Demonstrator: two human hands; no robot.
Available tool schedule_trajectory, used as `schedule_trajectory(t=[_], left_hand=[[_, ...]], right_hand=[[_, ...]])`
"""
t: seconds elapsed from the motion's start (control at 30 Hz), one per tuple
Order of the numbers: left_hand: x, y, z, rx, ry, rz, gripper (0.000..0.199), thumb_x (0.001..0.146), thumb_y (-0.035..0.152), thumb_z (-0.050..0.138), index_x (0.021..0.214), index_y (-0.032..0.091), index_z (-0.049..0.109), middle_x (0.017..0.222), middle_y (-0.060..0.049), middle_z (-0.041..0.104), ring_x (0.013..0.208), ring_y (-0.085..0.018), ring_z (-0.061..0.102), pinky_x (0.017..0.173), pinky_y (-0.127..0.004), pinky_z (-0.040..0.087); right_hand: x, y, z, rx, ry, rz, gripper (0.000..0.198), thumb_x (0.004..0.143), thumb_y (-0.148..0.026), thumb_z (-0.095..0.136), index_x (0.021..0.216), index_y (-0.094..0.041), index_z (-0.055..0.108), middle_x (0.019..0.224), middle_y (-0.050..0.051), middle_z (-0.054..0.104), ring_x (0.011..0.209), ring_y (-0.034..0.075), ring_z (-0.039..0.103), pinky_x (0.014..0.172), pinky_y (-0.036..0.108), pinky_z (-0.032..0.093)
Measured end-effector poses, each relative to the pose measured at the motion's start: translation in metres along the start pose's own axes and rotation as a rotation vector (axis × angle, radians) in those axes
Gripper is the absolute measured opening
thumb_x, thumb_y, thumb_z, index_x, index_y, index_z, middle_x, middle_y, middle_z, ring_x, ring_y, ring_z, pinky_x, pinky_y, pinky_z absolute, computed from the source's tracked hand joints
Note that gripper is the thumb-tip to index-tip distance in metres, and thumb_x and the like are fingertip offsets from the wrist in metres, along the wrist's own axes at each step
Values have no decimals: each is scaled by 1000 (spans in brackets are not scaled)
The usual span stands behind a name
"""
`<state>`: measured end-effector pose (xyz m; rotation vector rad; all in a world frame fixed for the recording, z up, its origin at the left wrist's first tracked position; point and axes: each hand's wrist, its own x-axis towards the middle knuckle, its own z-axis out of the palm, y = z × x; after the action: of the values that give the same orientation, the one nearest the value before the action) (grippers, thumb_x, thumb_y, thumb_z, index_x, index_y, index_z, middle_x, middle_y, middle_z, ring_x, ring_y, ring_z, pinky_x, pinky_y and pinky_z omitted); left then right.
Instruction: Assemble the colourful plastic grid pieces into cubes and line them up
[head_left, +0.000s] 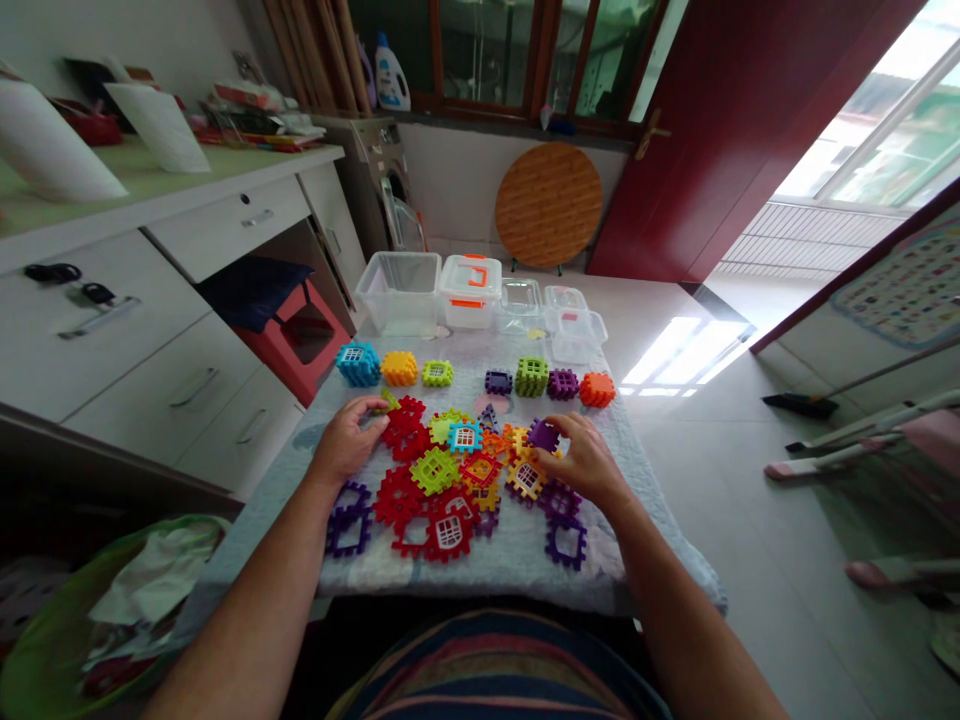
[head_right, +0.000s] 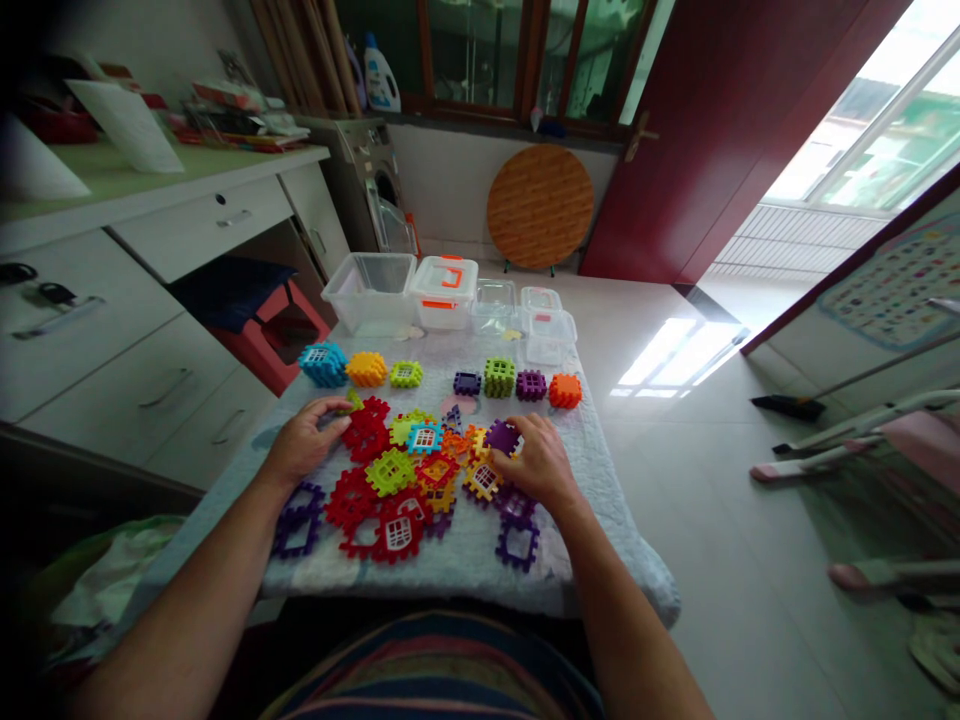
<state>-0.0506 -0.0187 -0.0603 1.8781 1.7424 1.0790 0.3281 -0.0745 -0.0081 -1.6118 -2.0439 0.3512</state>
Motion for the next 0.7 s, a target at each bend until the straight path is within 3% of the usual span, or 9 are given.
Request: schedule_trajectory(t=[0.13,0.3,0.5,0.7], left_hand=[[0,-1,0,6,-4,5,31,77,43,56,97,21,66,113,-9,68,110,-27,62,104,-42,45],[0,-3,0,17,3,8,31,77,43,56,97,22,66,113,-8,68,109,-27,62,103,-41,47],[1,-6,1,24,1,17,32,77,44,56,99,22,66,113,-9,68,110,-27,62,104,-42,46],[0,-8,1,13,-5,11,34,78,44,55,100,20,67,114,-10,67,110,-28,62,104,-43,45]], right_hand=[[8,17,-8,59,25,48,31,74,-32,66,102,-19,65,93,7,63,88,24,59,84,39,47],[33,35,-24,-76,58,-42,43,72,-28,64,114,-19,64,109,11,60,103,28,55,95,46,44],[81,58,-43,-259,-20,-70,44,72,-28,65,116,-24,66,115,11,59,109,34,49,96,50,40],[107,68,-42,-343,-142,-62,43,72,-28,65,115,-23,68,115,12,60,110,35,49,95,50,40]])
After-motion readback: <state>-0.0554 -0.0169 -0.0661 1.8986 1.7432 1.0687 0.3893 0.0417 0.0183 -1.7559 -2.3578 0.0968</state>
